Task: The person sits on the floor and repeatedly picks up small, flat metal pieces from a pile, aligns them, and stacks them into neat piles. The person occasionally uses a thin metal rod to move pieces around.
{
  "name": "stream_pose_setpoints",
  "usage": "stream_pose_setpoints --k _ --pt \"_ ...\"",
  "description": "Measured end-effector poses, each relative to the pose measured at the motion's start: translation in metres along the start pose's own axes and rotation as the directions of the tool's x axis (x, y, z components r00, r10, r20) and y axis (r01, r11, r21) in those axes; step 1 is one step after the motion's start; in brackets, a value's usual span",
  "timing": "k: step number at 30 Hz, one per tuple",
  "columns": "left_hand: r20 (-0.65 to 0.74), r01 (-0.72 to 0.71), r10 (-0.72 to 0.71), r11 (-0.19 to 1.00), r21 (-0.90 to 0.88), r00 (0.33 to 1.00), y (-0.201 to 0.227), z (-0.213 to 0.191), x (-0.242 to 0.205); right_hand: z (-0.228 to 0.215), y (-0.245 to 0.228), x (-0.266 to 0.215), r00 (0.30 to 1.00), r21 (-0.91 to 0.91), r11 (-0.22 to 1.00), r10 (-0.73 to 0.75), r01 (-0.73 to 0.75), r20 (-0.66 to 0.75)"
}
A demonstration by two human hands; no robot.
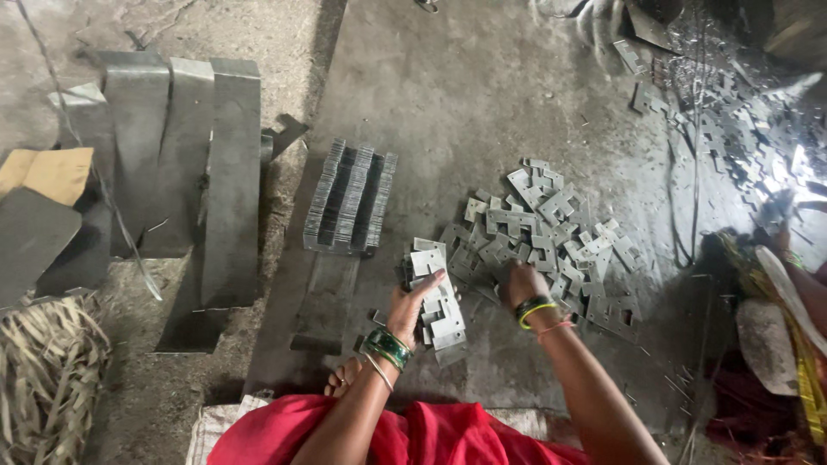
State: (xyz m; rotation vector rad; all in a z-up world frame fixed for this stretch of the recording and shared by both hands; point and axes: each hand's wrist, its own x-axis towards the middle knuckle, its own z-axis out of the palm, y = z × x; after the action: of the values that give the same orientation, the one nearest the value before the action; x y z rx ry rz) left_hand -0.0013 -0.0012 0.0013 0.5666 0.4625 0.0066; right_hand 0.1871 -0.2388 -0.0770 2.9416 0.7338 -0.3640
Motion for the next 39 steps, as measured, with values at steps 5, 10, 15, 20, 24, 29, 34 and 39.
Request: stream_pose_setpoints --k 5,10,15,20,24,29,34,39 --pt "-0.002 -0.014 0.014 0.999 -0.032 1.0 -0.005 -0.004 0.0 0.033 -0.002 0.006 0.984 0.062 0.994 0.095 -0.087 -0.152" --pt "0.029 -0.061 0.061 0.998 -0.007 0.998 -0.031 -0.032 0.027 0.005 0.018 0.013 0.962 0.192 0.951 0.26 -0.24 -0.084" --pt "0.176 -0.262 0.241 0.959 0.111 0.955 -0.06 -0.069 0.067 -0.036 0.017 -0.014 0.994 0.97 0.235 -0.079 -0.056 0.077" --pt "0.006 -0.066 0.066 0.995 0.071 0.998 -0.049 -0.057 0.047 -0.013 -0.044 -0.013 0.982 0.266 0.947 0.153 -0.178 0.11" --pt "0.002 -0.026 0.026 0.996 -0.083 1.0 -0.018 -0.024 0.013 0.012 -0.079 -0.023 0.888 -0.028 0.981 -0.185 0.191 -0.42" --pt "0.04 -0.037 0.039 0.999 -0.039 0.998 0.002 -0.003 0.001 -0.03 -0.085 -0.029 0.966 0.115 0.966 0.213 -0.231 0.144" --pt "-0.068 0.021 -0.017 0.998 0.064 0.998 -0.013 -0.021 0.017 -0.08 -0.08 -0.072 0.798 0.161 0.935 -0.171 0.317 -0.578" --pt "0.052 -0.294 0.29 0.95 0.107 0.955 -0.024 -0.036 0.033 -0.067 -0.066 -0.081 0.821 0.169 0.939 -0.164 0.3 -0.547"
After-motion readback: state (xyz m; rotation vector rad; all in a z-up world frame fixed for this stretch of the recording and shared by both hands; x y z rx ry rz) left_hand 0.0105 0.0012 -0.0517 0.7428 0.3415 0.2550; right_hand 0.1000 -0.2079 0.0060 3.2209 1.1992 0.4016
